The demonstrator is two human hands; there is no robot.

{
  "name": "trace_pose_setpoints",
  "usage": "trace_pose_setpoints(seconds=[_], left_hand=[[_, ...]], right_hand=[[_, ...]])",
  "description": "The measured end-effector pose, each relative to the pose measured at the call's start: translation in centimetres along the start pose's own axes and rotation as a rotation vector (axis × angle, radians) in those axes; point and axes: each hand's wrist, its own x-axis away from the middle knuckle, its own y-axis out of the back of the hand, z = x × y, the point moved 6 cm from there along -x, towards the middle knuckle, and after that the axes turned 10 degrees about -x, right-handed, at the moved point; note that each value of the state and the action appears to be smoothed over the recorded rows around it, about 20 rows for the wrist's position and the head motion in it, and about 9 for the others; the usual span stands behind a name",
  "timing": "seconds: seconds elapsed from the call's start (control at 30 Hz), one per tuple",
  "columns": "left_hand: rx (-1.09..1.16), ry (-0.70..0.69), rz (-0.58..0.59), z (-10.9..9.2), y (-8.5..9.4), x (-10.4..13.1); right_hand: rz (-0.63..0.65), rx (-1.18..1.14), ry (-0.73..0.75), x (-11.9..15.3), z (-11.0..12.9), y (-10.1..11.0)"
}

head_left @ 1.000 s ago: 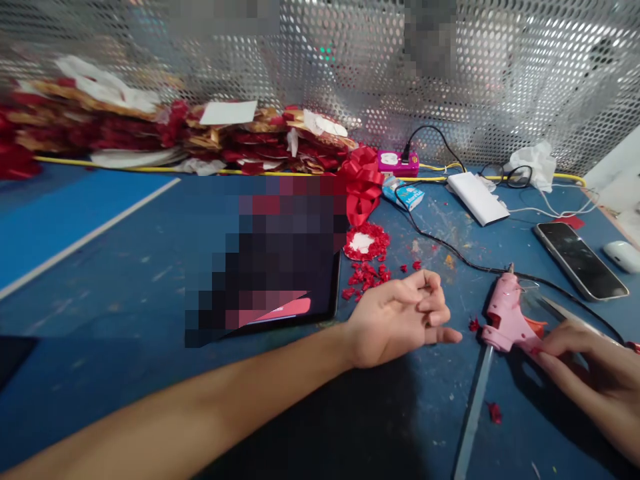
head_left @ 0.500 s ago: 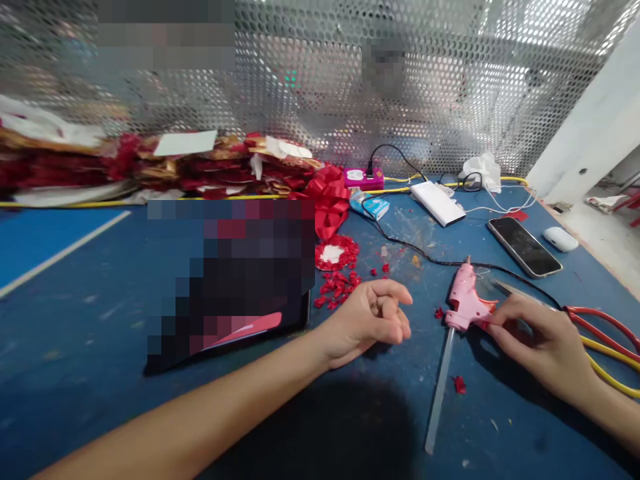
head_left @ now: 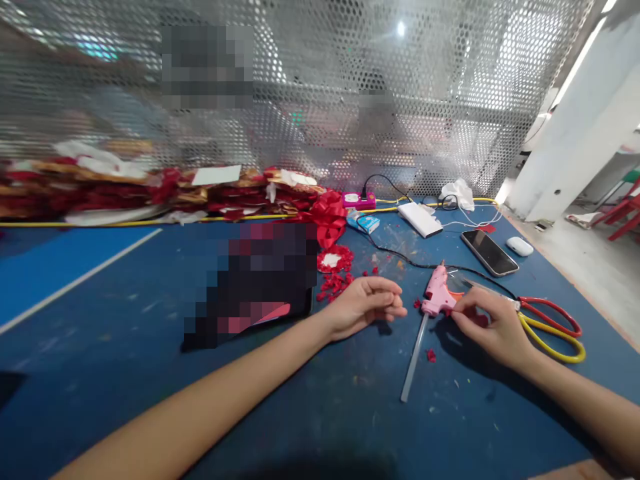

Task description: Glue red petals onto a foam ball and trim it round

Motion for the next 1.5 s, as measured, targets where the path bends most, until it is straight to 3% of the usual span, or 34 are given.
trace_pose_setpoints(seconds=[0.17, 0.4, 0.77, 1.0, 1.13, 1.33, 1.5], left_hand=[[-0.055, -0.063, 0.02, -0.3, -0.3, 0.0], [-0.126, -0.084, -0.042, -0.7, -0.4, 0.1], [-0.242, -0.101, 0.004, -0.5, -0.5, 0.6], [-0.209, -0.144, -0.107, -0.7, 0.0, 0.7], [-0.238, -0.244, -0.191, -1.1, 0.3, 0.6], [-0.569, -0.473, -0.291, -2.6, -0.2, 1.6], [-0.586, -0.479, -0.376, -3.6, -0.4, 2.5]], right_hand=[[-0.007, -0.024, 0.069, 0.4, 1.0, -0.2], [0.022, -0.041, 0.2, 1.1, 2.6, -0.7], [0.08, -0.187, 0.078, 1.3, 2.0, -2.5], [0.075, -0.266, 0.067, 0.6, 2.3, -3.3], [0.047, -0.416, -0.095, -0.9, 2.0, -4.8], [-0.015, -0.817, -0.347, -3.6, 0.6, -8.2], [-0.078, -1.164, -0.608, -4.4, -0.7, -10.1]])
